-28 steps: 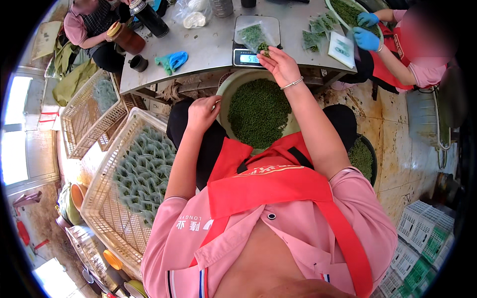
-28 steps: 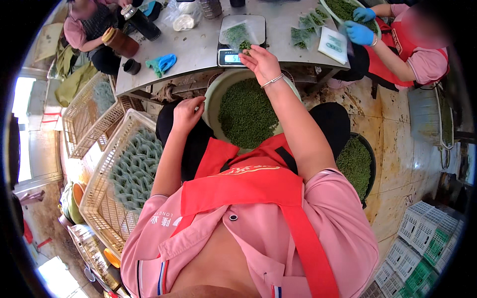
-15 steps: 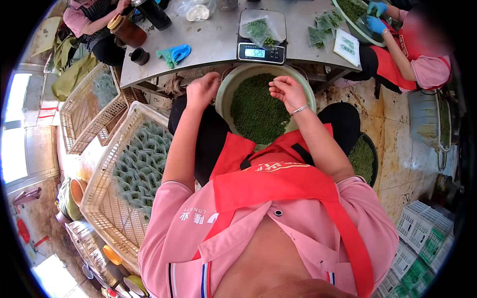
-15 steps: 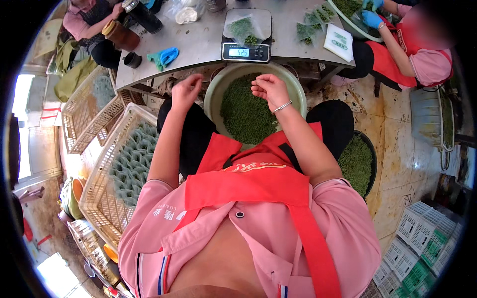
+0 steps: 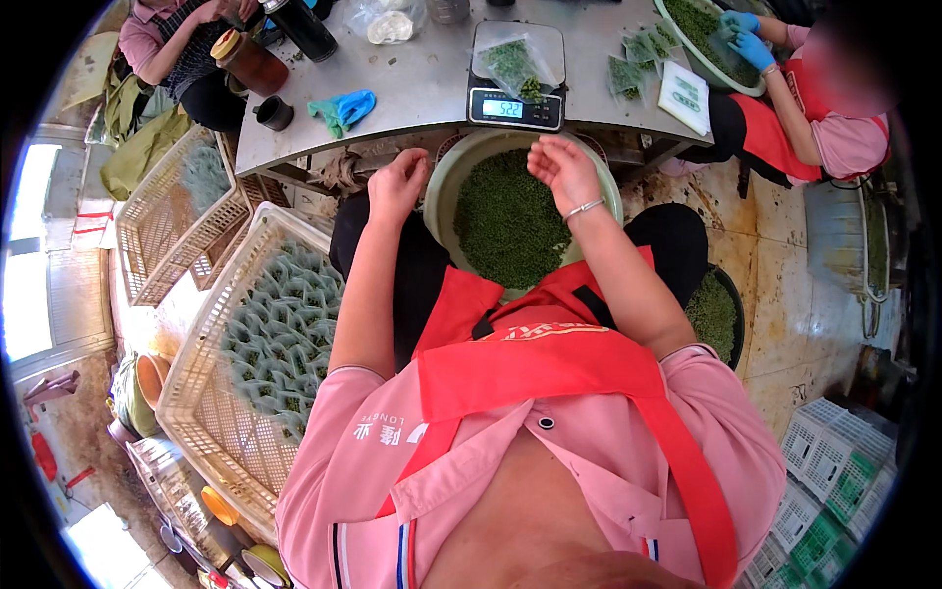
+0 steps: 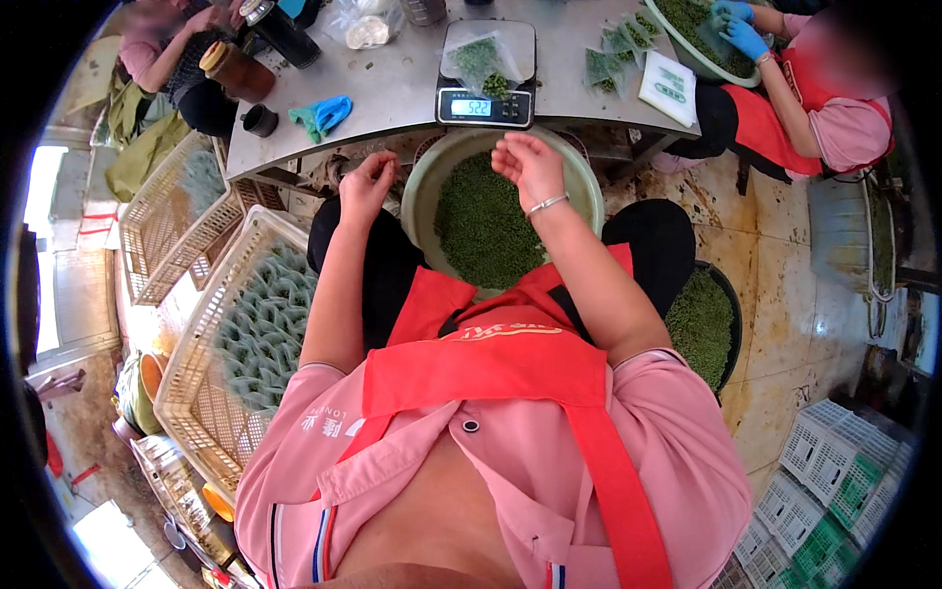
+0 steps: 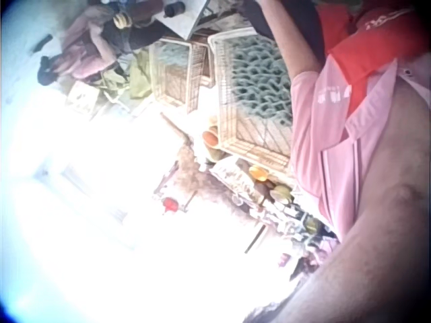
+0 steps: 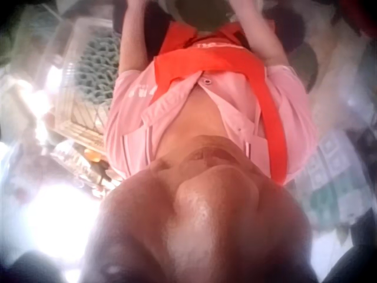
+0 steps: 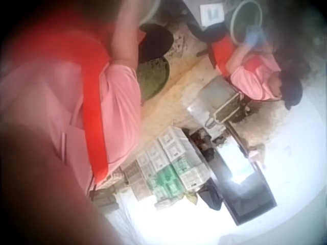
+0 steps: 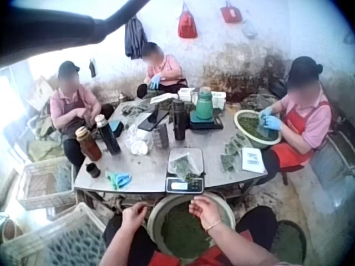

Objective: The person scoops green tea leaves from a bowl into small plastic bags, weighs each bag on a digital scale, and places the filled bags into a plastic crate. The process is repeated continuously.

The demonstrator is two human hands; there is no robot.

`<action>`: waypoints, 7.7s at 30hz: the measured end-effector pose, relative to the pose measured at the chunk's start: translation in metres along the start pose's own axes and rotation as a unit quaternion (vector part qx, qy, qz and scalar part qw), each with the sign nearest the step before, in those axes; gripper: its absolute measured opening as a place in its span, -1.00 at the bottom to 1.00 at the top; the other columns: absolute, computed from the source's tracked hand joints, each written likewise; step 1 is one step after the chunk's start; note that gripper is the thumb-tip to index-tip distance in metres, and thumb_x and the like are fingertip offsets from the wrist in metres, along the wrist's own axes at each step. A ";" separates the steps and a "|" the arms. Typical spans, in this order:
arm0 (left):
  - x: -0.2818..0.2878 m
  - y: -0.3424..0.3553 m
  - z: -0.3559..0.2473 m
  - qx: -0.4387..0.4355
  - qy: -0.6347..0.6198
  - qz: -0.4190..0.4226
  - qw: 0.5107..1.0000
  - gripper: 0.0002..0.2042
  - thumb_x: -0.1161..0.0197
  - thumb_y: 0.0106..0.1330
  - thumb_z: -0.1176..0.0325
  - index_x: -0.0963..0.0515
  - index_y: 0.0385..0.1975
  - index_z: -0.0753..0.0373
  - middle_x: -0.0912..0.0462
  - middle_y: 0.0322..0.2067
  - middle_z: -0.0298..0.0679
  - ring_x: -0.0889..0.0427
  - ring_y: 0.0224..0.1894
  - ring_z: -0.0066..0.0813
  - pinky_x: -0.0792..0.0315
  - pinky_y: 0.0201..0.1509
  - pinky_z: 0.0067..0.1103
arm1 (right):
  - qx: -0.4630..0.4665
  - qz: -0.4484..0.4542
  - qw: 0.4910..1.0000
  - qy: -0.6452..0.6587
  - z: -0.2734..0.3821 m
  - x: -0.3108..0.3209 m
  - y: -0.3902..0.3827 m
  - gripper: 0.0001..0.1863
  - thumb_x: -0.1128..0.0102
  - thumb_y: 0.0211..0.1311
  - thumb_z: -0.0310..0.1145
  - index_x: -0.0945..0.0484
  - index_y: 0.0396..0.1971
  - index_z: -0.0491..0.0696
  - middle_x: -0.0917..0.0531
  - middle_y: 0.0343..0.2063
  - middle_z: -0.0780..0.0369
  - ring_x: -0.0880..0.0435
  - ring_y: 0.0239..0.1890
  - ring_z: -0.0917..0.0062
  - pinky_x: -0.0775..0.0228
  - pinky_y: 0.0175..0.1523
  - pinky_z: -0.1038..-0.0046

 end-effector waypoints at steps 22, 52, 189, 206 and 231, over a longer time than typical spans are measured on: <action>0.018 0.016 -0.063 -0.175 0.135 -0.199 0.955 -0.65 -0.29 0.09 0.21 -0.48 -0.11 0.08 -0.64 -0.42 -0.23 -0.62 -0.33 -0.23 -0.47 -0.27 -0.43 | 0.470 0.119 0.471 -0.737 0.079 -0.173 0.022 -0.89 -0.06 0.04 -0.40 -0.51 -0.39 0.02 -0.50 -0.19 0.25 -0.62 -0.40 0.35 -0.48 -0.36 0.34; -0.005 0.035 0.013 0.087 -0.100 -0.137 0.982 -0.48 -0.33 0.04 0.03 -0.44 -0.02 0.11 -0.65 -0.25 -0.13 -0.64 -0.24 -0.22 -0.45 -0.13 -0.45 | 0.161 -0.007 0.922 -0.353 0.104 -0.031 0.011 -0.58 -0.07 0.18 -0.42 -0.36 0.08 0.00 -0.56 -0.16 0.24 -0.63 -0.46 0.62 -0.44 -0.42 0.61; -0.086 -0.014 -0.077 -0.132 0.135 0.084 0.978 -0.85 -0.18 0.13 0.15 -0.48 -0.46 0.05 -0.59 -0.60 -0.28 -0.59 -0.55 -0.23 -0.45 -0.49 -0.37 | -0.092 0.182 0.766 -0.609 -0.088 0.066 -0.040 -0.88 -0.12 0.06 -0.37 -0.55 -0.45 -0.09 -0.61 -0.58 0.20 -0.60 -0.65 0.50 -0.45 -0.47 0.44; -0.077 -0.036 -0.039 -0.044 0.157 0.150 0.975 -0.78 -0.16 0.15 0.10 -0.54 -0.35 0.08 -0.64 -0.49 -0.25 -0.63 -0.41 -0.27 -0.47 -0.35 -0.41 | -0.062 0.116 0.977 0.171 0.032 -0.036 0.025 -0.82 -0.06 0.17 -0.54 -0.44 -0.24 -0.30 -0.57 -0.20 -0.03 -0.55 -0.04 0.24 -0.41 0.11 0.35; 0.019 0.039 -0.075 -0.229 0.099 -0.246 0.937 -0.66 -0.33 0.03 0.25 -0.47 -0.19 0.14 -0.64 -0.46 -0.28 -0.60 -0.46 -0.23 -0.46 -0.37 -0.46 | 0.366 0.102 0.465 -0.800 0.087 -0.170 0.037 -0.86 -0.04 0.10 -0.32 -0.54 -0.38 0.00 -0.51 -0.18 0.17 -0.61 -0.38 0.25 -0.48 -0.32 0.27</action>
Point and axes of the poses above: each hand's wrist, its own y-axis towards the middle knuckle, its own x-axis out of the back of the hand, z = x × y, the point moved 10 cm from there along y, towards the middle knuckle
